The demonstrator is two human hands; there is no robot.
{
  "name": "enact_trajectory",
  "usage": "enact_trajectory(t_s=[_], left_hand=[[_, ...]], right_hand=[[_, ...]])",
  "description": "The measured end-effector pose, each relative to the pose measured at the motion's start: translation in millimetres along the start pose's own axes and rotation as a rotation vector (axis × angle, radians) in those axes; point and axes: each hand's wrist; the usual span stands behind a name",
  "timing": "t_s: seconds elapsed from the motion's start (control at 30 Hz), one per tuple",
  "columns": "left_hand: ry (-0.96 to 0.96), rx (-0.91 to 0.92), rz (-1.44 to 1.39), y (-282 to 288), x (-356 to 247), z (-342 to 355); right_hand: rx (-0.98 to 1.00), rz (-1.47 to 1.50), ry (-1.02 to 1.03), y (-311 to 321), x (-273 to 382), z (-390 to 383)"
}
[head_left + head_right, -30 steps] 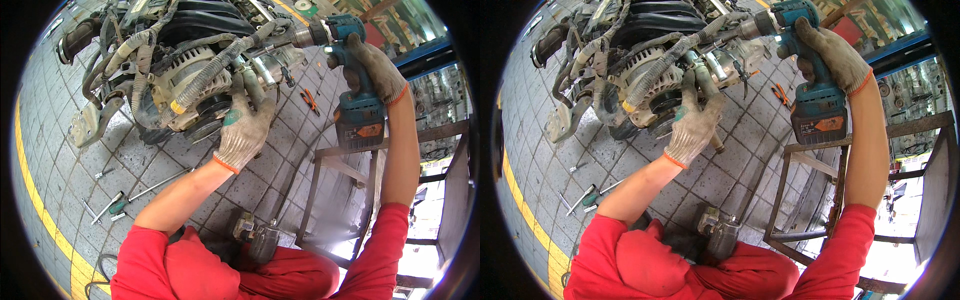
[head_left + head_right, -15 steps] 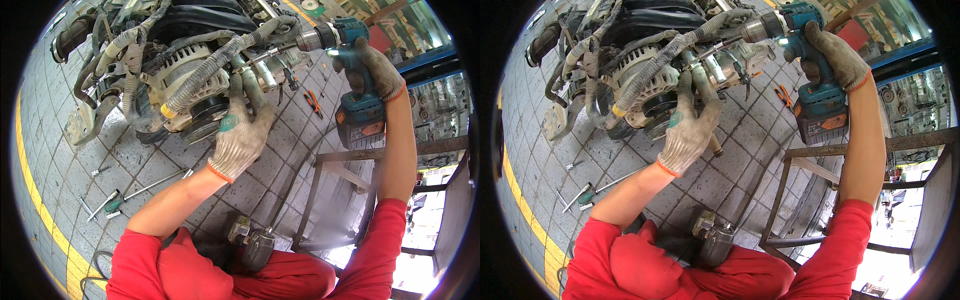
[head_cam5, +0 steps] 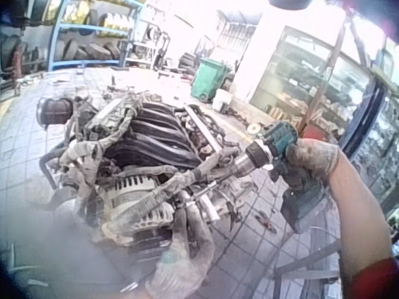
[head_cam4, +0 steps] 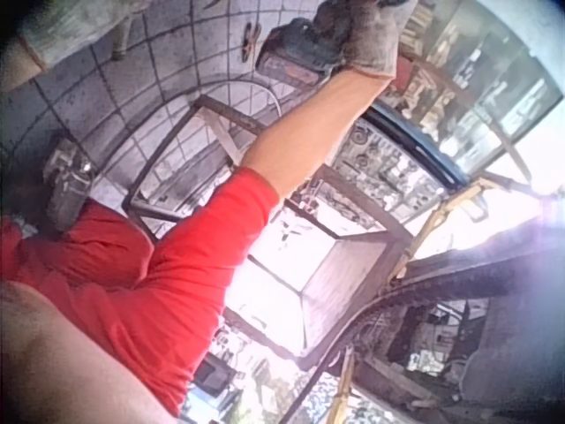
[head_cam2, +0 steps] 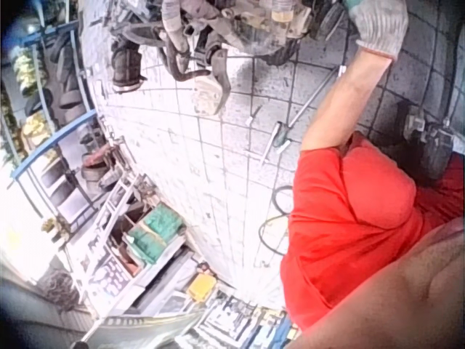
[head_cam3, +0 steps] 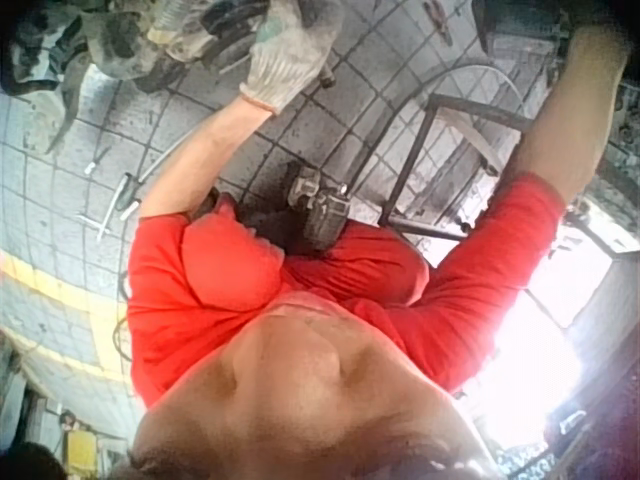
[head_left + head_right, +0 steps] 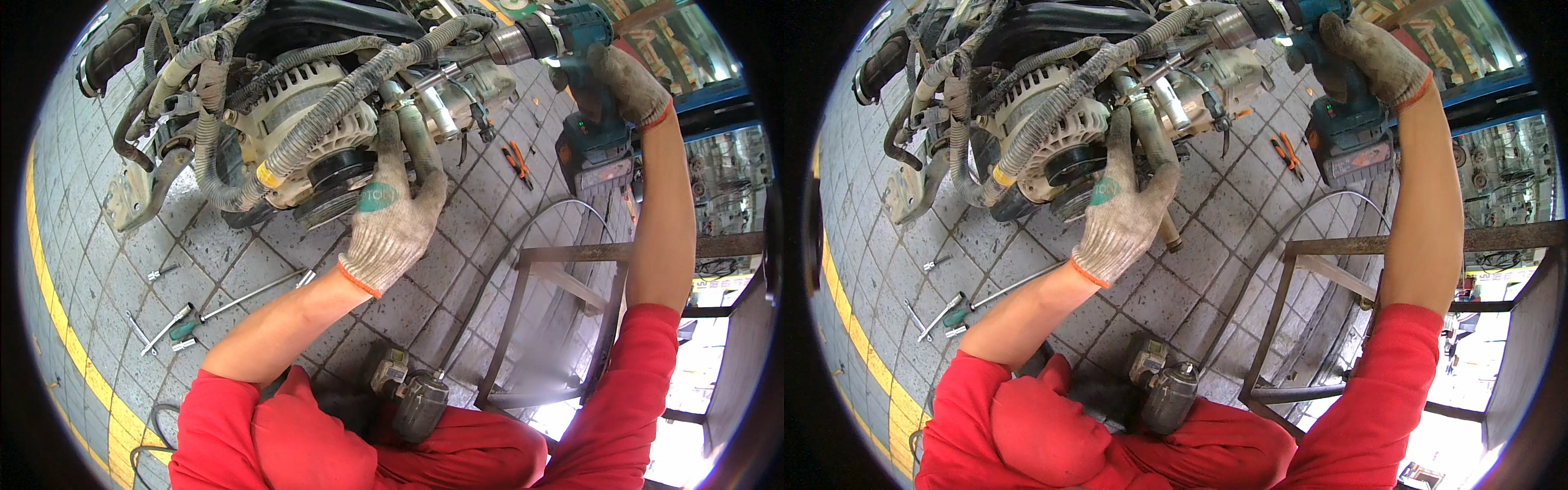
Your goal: The person works on a car engine in a workshop, using a cordless drill and hand tools to remove and install components such as hoses and pulleys. The person handles various engine parts and places tools on a nearby workbench.
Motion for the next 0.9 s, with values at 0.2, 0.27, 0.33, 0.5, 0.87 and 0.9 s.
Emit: enact_trajectory(t_s=[0.2, 0.27, 0.33, 0.5, 0.87, 0.9], left_hand=[[-0.243, 0.061, 0.350, 7, 13, 5], [-0.265, 0.060, 0.429, -1, 10, 5], [-0.268, 0.064, 0.432, -5, 7, 3], [-0.210, 0.067, 0.250, 8, 10, 3], [-0.270, 0.089, 0.438, 4, 10, 4], [-0.228, 0.071, 0.342, 5, 9, 2]], right_hand=[[-0.058, -0.015, -0.028, -13, 7, 10], [-0.084, -0.016, -0.037, -16, 7, 9], [-0.100, -0.011, -0.035, -19, 7, 10], [-0.076, 0.044, -0.038, -18, 5, 6], [-0.101, 0.054, -0.030, -25, 9, 0], [-0.094, 0.067, -0.042, -25, 9, 0]])
Point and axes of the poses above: each hand's wrist, its own z-axis towards the middle knuckle, its own y-axis out of the back of the hand, x = y × z, and after that the axes turned 3 degrees about -x, right-handed
